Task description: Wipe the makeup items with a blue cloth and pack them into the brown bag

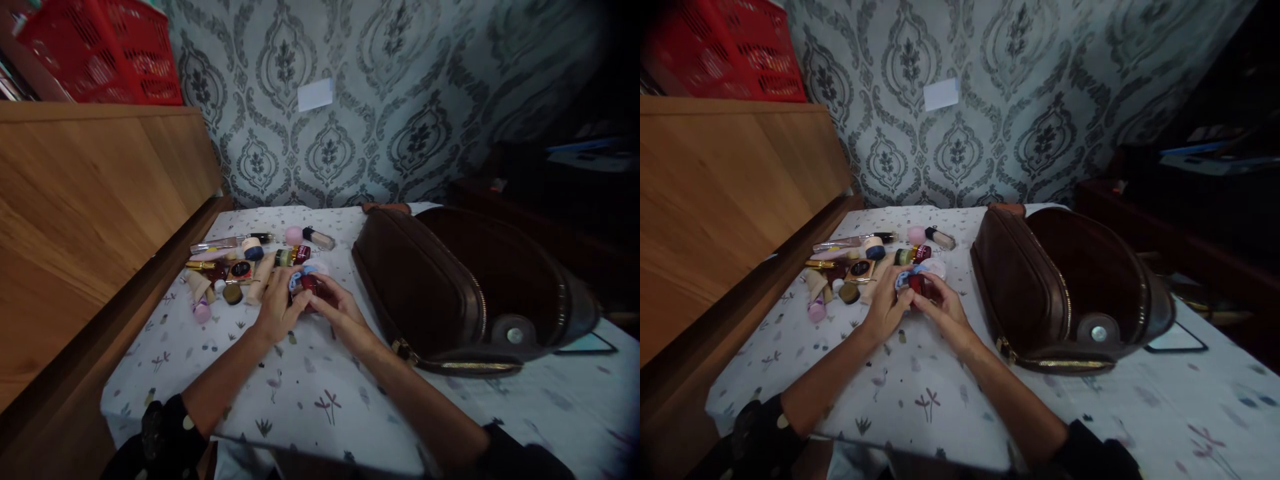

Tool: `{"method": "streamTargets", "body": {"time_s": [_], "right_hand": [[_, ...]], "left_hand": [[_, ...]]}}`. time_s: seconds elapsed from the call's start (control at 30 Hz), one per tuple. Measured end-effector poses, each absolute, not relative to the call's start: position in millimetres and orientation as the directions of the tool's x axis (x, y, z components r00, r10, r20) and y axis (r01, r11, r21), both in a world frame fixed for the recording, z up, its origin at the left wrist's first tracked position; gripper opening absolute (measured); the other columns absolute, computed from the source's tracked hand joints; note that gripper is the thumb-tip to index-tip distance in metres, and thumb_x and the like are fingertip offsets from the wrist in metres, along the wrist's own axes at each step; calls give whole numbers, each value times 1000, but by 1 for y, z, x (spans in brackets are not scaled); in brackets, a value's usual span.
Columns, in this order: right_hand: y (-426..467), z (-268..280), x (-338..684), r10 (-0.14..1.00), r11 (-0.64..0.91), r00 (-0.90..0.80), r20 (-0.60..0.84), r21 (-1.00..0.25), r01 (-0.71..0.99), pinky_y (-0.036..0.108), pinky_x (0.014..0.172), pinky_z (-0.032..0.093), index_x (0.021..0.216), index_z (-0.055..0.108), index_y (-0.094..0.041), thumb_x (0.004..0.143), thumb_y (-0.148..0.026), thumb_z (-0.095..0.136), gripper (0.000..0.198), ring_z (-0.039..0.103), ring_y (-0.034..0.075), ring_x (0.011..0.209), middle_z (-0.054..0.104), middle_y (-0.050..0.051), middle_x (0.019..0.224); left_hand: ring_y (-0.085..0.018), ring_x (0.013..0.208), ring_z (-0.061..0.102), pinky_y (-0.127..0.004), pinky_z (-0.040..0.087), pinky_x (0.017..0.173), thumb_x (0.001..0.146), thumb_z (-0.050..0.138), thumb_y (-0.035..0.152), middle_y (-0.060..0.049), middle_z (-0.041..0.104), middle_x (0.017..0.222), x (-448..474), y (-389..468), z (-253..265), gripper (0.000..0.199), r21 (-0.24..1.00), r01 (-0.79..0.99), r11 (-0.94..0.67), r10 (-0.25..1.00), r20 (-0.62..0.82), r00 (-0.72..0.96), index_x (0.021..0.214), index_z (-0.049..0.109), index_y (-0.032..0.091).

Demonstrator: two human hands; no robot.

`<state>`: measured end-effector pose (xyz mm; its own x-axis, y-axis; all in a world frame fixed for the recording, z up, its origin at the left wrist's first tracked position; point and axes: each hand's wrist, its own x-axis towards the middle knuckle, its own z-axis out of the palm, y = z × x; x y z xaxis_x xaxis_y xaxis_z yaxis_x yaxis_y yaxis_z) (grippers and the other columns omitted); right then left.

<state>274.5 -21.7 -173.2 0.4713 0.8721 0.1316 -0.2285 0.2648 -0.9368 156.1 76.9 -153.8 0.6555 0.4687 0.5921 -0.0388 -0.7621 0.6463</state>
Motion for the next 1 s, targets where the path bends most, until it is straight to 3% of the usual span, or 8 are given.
{"method": "streamTargets", "body": {"time_s": [0.17, 0.33, 0.47, 0.57, 0.67, 0.73, 0.83, 1.0], "right_hand": [[-23, -168, 269, 897, 253, 439, 54, -876, -410, 33, 79, 56, 110, 68, -24, 69, -44, 85, 49, 66, 22, 98, 72, 4, 109], [-25, -164, 263, 961, 109, 267, -68, -796, -595, 28, 65, 57, 103, 68, -21, 78, -50, 76, 39, 67, 18, 81, 72, 5, 98], [-21, -172, 264, 973, 20, 198, -120, -807, -590, 32, 66, 58, 101, 68, -21, 83, -58, 68, 41, 67, 19, 83, 72, 6, 101], [-19, -175, 267, 955, 84, 290, -58, -887, -454, 40, 86, 56, 108, 68, -23, 84, -64, 63, 48, 66, 23, 100, 71, 6, 111], [-20, -174, 271, 896, 196, 428, 120, -971, -138, 42, 106, 43, 105, 70, -21, 84, -63, 64, 48, 60, 25, 113, 70, 6, 113], [-21, -173, 273, 888, 207, 421, 184, -978, -10, 41, 107, 42, 105, 70, -20, 86, -63, 62, 47, 59, 25, 112, 71, 6, 111], [-20, -176, 273, 914, 218, 341, 217, -975, 36, 40, 102, 46, 115, 64, -20, 88, -63, 58, 51, 61, 24, 109, 70, 6, 113], [-23, -182, 266, 914, 207, 296, 276, -947, 245, 41, 101, 46, 133, 52, -19, 89, -58, 59, 59, 59, 26, 112, 64, 9, 120]], "left_hand": [[-26, 110, 58, -45, 49, 97, 100, 43, 46, -13, 59, 113, 152, 78, -157, 36, 460, 17, -888, 366, 684, 631, 122, 52, 19], [-27, 107, 57, -43, 50, 94, 97, 47, 45, -14, 57, 113, 150, 81, -157, 41, 233, -77, -969, 145, 796, 587, 126, 50, 17], [-24, 100, 59, -38, 51, 91, 98, 46, 37, -12, 61, 107, 150, 81, -152, 31, 279, -41, -959, 192, 753, 630, 119, 56, 16], [-23, 97, 61, -37, 50, 90, 99, 44, 32, -10, 65, 102, 148, 81, -146, 26, 362, 4, -932, 268, 683, 680, 112, 60, 17], [-22, 93, 63, -36, 50, 87, 101, 41, 30, -10, 67, 97, 147, 82, -141, 27, 422, 2, -906, 292, 623, 725, 106, 63, 16], [-22, 91, 64, -36, 51, 85, 102, 38, 30, -9, 68, 95, 148, 84, -142, 29, 451, -11, -893, 286, 585, 759, 103, 64, 16], [-20, 82, 65, -34, 50, 78, 104, 32, 29, -8, 68, 86, 150, 85, -149, 34, 488, 3, -873, 315, 559, 767, 90, 62, 17], [-17, 64, 55, -30, 40, 63, 104, 34, 36, -2, 57, 68, 155, 82, -163, 37, 485, 98, -869, 399, 569, 719, 73, 50, 20]]}}
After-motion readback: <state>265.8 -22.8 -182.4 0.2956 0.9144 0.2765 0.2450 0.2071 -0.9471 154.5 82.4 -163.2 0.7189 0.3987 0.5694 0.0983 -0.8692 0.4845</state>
